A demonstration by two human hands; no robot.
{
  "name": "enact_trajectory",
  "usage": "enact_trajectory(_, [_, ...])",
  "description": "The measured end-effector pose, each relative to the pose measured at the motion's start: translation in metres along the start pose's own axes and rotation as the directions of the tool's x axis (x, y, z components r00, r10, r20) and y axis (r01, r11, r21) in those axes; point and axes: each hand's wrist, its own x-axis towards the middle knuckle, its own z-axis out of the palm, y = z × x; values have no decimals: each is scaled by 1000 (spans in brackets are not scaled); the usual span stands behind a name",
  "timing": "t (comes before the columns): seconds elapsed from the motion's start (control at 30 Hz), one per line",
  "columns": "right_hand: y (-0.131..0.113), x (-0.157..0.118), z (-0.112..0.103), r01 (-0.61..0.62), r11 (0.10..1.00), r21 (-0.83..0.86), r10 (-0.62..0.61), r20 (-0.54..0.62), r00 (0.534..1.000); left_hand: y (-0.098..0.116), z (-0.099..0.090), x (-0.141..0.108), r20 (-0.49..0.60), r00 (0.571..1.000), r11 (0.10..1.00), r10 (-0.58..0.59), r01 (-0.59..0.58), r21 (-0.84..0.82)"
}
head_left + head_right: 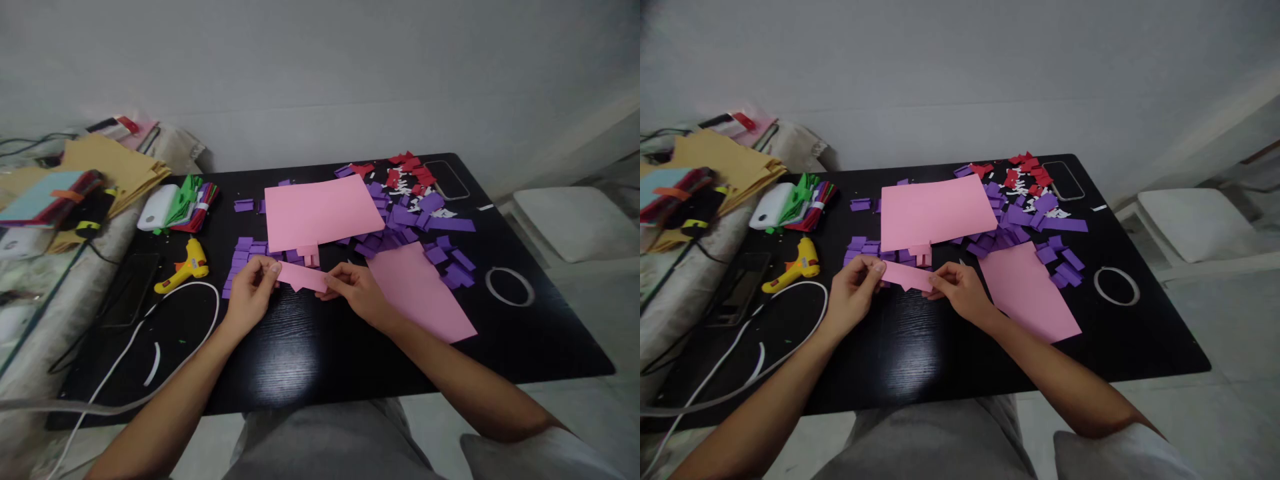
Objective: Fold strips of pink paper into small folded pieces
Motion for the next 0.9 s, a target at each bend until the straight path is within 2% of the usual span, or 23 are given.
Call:
enact_trajectory(0.17, [-1, 0, 0, -5, 1000, 10, 5, 42, 999, 1, 0, 1, 1, 1000, 1000, -4, 4, -14])
enact_trajectory(0.33, [1, -3, 3, 29, 1000, -7, -28, 13, 1000, 1, 0, 0, 4, 1000, 1000, 19, -19, -16])
enact_trajectory(0.43, [1, -4, 4, 8, 1000, -15, -7, 38, 999, 1, -1, -1, 2, 1000, 1000, 30, -30, 1])
enact_trajectory(0.6, [2, -6, 6, -64, 998, -12, 65, 167, 984, -1, 0, -1, -22, 1000, 1000, 11, -12, -12])
enact_trajectory(0.77, [5, -10, 8, -125, 986, -106, 157, 384, 910, -7, 3, -4, 7, 1000, 1000, -2, 2, 9])
enact_trajectory(0.83, [7, -11, 9, -115, 987, -112, 151, 403, 903, -8, 5, -6, 56, 998, 1000, -15, 15, 1])
enact_trajectory(0.9, [9, -11, 11, -109, 989, -97, 138, 379, 915, -8, 8, -8, 86, 996, 1000, -16, 18, -26])
